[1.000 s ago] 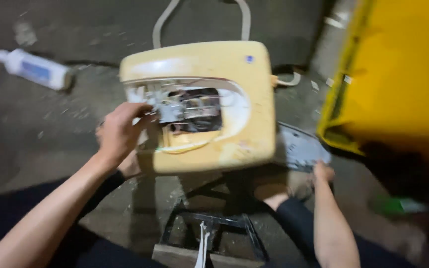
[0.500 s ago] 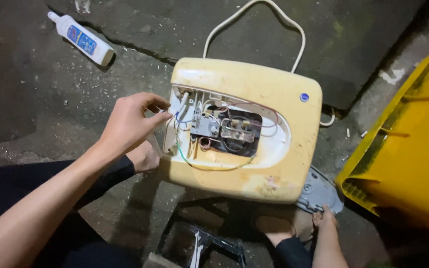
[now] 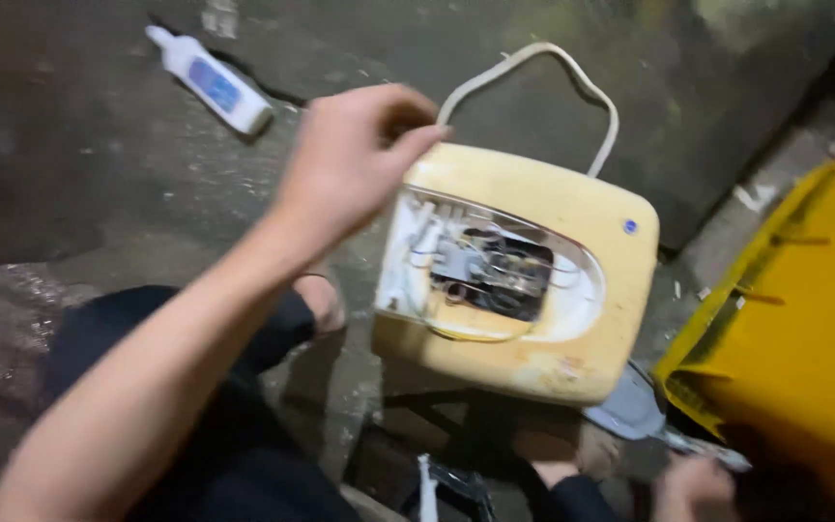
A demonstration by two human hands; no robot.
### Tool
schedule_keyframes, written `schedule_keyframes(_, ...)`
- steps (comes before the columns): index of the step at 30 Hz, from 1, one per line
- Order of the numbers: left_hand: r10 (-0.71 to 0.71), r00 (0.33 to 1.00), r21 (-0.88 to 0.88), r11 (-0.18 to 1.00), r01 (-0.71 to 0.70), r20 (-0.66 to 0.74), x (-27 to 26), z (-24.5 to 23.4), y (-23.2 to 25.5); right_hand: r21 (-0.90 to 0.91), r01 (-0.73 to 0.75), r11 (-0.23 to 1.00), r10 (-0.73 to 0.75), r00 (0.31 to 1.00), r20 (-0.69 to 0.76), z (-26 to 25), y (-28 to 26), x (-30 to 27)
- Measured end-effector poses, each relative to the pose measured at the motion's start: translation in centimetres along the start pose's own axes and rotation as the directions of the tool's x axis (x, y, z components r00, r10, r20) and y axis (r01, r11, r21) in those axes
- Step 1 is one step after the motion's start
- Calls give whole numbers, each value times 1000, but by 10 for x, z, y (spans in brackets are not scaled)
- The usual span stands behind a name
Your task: Disassembling and inspecting the internal electrical components of a small water heater
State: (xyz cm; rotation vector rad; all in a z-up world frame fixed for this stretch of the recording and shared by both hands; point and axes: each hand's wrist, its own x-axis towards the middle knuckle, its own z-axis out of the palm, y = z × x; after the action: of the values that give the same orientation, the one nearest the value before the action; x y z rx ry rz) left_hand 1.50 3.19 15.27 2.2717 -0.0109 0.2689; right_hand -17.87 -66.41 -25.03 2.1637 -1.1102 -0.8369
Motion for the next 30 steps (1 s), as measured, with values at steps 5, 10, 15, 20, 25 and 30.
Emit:
schedule_keyframes(5, 14, 999, -55, 998, -11, 50, 21, 6, 3, 588, 803, 95, 233, 557, -797, -164, 64, -144)
schedule_keyframes(10, 201, 939, -190, 970, -151, 281, 14, 28, 2, 396, 877, -272, -62, 394, -917, -328, 53, -299)
schedule_keyframes(15, 176, 763, -90, 984, -153, 622, 3, 62, -16, 402, 748, -529, -379, 215, -900, -409, -18, -391)
schedule_keyframes(20, 107, 712, -2, 989, -147, 694, -6, 82, -48, 500, 510, -700, -442, 241, -864, -423, -61, -416)
schedule_keyframes(25, 57, 745, 3, 997, -79, 664, -5, 82, -53, 503, 457, -733, -434, 256, -864, -437, -73, -422)
schedule_keyframes(30, 45, 778, -17, 999, -44, 626, -11, 67, -37, 477, 458, -750, -448, 180, -876, -443, -80, -423)
